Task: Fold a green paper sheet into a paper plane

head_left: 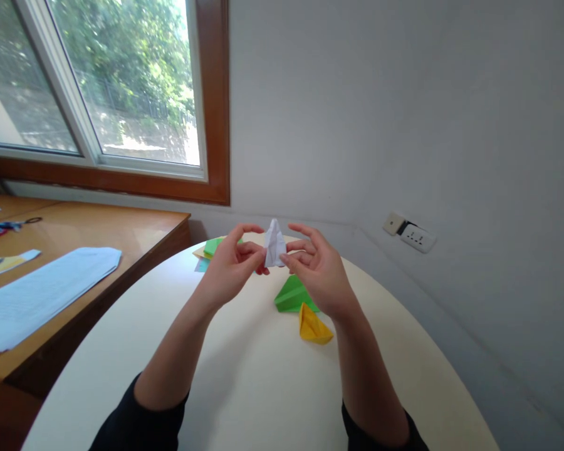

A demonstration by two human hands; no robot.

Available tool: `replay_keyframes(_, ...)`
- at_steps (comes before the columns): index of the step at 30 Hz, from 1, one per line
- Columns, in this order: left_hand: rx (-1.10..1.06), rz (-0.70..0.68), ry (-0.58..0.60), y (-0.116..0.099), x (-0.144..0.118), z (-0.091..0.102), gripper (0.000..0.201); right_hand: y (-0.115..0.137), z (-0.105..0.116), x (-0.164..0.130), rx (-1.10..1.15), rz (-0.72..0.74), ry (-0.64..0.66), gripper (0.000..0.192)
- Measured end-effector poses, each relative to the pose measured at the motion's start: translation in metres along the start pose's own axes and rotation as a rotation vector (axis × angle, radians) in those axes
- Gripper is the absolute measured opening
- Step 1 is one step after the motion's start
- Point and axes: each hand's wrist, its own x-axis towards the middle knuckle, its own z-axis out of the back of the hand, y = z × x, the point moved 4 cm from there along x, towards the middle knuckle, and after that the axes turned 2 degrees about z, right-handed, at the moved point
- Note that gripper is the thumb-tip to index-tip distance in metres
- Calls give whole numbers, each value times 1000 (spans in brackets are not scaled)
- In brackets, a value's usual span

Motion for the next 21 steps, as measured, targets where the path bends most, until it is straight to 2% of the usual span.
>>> replay_keyframes(8, 28, -35, 37, -6, -3, 0, 25, 2, 1, -2, -22, 53, -71, 32)
replay_keyframes(15, 188, -142, -182, -18, -11, 22, 25, 1, 1, -4, -26, 94, -112, 28)
replay_keyframes(21, 400, -103, -51, -22, -19, 8, 24, 11, -1, -8, -81, 145, -131, 18)
